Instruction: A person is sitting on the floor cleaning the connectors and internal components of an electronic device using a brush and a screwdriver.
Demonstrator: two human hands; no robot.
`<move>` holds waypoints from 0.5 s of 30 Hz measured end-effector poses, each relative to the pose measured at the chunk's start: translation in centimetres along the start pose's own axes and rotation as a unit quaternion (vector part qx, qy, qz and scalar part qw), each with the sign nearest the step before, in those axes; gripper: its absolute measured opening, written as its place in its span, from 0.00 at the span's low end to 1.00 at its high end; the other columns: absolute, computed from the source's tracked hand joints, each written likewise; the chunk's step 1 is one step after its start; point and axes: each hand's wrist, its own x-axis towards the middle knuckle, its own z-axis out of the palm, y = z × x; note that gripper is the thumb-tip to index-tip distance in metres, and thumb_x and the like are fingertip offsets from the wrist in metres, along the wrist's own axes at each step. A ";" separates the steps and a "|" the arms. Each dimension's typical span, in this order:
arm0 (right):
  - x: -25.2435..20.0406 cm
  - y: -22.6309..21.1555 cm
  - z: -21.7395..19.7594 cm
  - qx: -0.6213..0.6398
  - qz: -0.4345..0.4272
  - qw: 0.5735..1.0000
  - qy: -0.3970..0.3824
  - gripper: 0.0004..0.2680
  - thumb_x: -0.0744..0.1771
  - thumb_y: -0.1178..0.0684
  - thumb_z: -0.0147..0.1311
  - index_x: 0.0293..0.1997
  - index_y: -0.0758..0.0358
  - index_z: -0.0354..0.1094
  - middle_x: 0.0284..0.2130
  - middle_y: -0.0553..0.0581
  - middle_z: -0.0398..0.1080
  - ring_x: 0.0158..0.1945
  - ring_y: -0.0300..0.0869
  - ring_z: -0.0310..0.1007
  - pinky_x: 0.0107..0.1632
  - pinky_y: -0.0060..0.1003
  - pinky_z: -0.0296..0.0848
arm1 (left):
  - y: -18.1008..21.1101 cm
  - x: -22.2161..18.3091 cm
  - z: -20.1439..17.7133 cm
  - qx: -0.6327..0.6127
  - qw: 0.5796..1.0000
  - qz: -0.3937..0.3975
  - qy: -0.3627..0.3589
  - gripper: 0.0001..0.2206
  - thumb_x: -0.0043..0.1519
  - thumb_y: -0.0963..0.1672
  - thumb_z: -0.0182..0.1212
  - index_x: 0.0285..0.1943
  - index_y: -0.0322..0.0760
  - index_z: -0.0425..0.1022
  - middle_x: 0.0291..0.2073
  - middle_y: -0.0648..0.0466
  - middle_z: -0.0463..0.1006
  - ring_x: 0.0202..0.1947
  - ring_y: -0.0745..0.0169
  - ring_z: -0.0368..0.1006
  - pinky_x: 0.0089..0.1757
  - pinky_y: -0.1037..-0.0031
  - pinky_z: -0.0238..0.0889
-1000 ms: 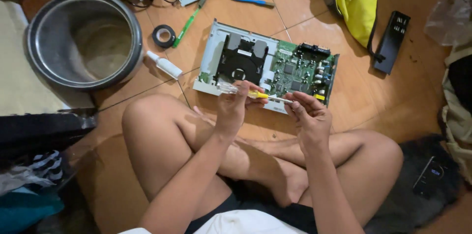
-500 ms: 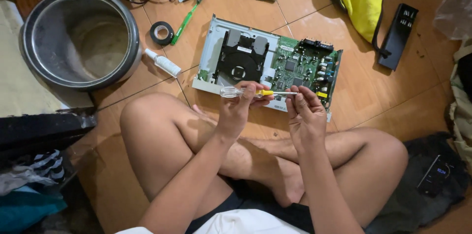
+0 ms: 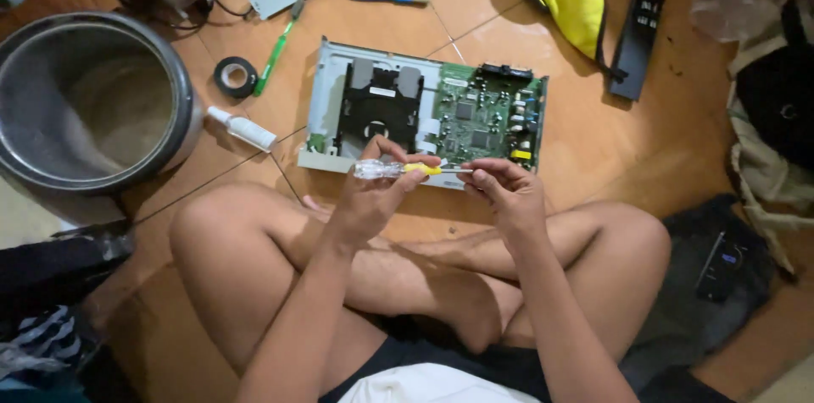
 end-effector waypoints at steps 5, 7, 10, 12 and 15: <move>-0.2 -0.9 -0.2 -0.022 -0.004 1.000 0.000 0.07 0.67 0.65 0.58 0.49 0.71 0.73 0.42 0.66 0.79 0.42 0.49 0.83 0.46 0.42 0.85 | -2.1 -0.3 0.1 0.060 0.994 0.062 0.064 0.12 0.61 0.41 0.69 0.42 0.31 0.66 0.43 0.38 0.82 0.42 0.59 0.81 0.41 0.76 0.78; -0.6 -1.7 1.1 -0.048 -0.017 0.999 -0.002 0.07 0.67 0.64 0.60 0.48 0.70 0.74 0.42 0.64 0.80 0.41 0.46 0.82 0.45 0.41 0.85 | -1.6 -0.4 0.9 0.062 0.992 0.042 0.100 0.13 0.60 0.40 0.70 0.45 0.32 0.67 0.42 0.41 0.83 0.40 0.62 0.81 0.41 0.78 0.78; 0.2 -1.7 2.0 -0.065 -0.034 0.997 -0.029 0.10 0.66 0.63 0.62 0.51 0.68 0.73 0.45 0.64 0.79 0.44 0.45 0.81 0.47 0.41 0.84 | -2.3 -0.2 1.0 -0.002 0.980 0.007 0.197 0.17 0.59 0.38 0.72 0.49 0.33 0.65 0.41 0.42 0.83 0.37 0.62 0.82 0.40 0.80 0.79; 1.2 -1.4 3.0 -0.054 -0.037 0.996 -0.060 0.13 0.65 0.63 0.63 0.56 0.66 0.71 0.48 0.64 0.78 0.46 0.46 0.81 0.48 0.42 0.84 | -2.0 -0.1 0.4 -0.065 0.963 -0.003 0.260 0.19 0.58 0.37 0.72 0.51 0.33 0.63 0.40 0.41 0.83 0.35 0.60 0.83 0.39 0.81 0.81; 2.3 -0.3 4.5 -0.041 -0.068 0.988 -0.133 0.26 0.63 0.65 0.64 0.70 0.64 0.60 0.60 0.67 0.71 0.59 0.47 0.74 0.54 0.40 0.80 | 0.9 -0.1 -1.3 -0.059 0.946 0.022 0.317 0.19 0.58 0.37 0.71 0.52 0.32 0.66 0.38 0.42 0.83 0.35 0.62 0.83 0.38 0.82 0.81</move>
